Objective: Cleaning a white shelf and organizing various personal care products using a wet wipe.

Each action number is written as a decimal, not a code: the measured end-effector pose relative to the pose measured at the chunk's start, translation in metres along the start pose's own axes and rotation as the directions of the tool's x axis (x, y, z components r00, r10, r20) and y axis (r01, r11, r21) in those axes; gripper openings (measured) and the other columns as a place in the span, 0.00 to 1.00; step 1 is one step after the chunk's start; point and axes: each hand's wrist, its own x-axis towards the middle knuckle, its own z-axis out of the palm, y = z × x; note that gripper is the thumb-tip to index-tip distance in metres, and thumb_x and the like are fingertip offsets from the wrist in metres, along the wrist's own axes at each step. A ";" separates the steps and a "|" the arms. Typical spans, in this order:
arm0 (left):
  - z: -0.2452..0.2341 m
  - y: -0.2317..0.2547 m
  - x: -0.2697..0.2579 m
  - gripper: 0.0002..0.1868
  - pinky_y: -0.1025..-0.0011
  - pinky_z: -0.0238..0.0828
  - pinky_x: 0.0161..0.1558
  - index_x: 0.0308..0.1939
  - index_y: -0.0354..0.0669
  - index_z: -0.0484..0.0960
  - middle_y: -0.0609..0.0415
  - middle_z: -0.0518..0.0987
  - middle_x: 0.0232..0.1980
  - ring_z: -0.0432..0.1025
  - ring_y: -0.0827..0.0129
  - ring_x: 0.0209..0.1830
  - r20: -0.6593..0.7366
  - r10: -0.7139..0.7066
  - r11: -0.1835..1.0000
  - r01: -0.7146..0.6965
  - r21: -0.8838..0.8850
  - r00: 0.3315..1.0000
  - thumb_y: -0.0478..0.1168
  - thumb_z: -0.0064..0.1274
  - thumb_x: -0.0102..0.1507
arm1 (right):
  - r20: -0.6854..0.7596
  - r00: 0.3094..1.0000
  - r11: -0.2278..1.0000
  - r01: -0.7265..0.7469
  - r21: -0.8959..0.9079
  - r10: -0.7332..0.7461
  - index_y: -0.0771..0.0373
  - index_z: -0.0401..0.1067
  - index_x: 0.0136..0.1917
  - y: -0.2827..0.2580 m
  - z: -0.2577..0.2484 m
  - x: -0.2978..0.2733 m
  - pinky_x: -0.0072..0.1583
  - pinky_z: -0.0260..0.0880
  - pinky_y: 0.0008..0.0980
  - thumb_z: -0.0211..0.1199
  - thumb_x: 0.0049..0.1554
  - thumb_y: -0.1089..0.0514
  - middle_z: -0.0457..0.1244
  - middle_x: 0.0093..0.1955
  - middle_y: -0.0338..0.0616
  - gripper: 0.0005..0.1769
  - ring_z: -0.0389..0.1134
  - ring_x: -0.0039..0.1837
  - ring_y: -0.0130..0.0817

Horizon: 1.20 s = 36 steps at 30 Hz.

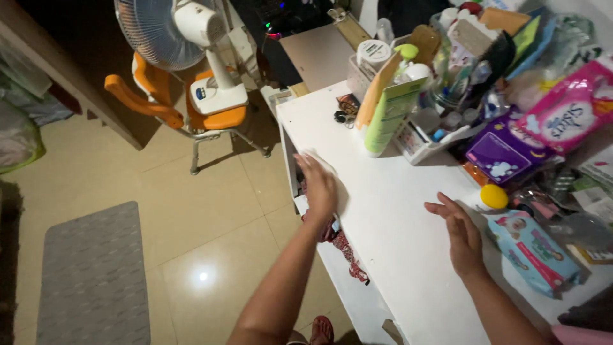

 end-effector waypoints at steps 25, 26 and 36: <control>-0.022 0.110 -0.050 0.43 0.52 0.41 0.78 0.77 0.23 0.53 0.32 0.55 0.79 0.48 0.46 0.82 0.689 0.237 0.853 -0.487 0.191 0.685 0.52 0.42 0.66 | -0.107 0.994 0.957 0.055 0.285 -0.025 0.70 0.58 0.77 0.034 -0.009 0.000 0.77 0.57 0.47 0.46 0.69 0.35 0.67 0.62 0.55 0.40 0.66 0.70 0.43; -0.013 0.093 -0.029 0.44 0.51 0.41 0.77 0.75 0.23 0.53 0.31 0.55 0.79 0.49 0.45 0.81 0.650 0.214 0.841 -0.476 0.257 0.729 0.54 0.43 0.66 | -0.114 0.993 0.954 0.035 0.296 -0.001 0.71 0.58 0.77 0.034 -0.010 0.001 0.77 0.58 0.47 0.46 0.69 0.35 0.66 0.62 0.55 0.40 0.66 0.70 0.42; -0.009 0.215 -0.111 0.49 0.54 0.37 0.79 0.69 0.25 0.65 0.29 0.53 0.80 0.44 0.42 0.83 0.899 0.203 0.808 -0.585 0.070 0.387 0.63 0.55 0.58 | -0.089 0.996 0.934 0.038 0.356 -0.007 0.69 0.58 0.78 0.039 -0.019 0.009 0.78 0.55 0.47 0.46 0.68 0.32 0.66 0.65 0.54 0.42 0.65 0.72 0.42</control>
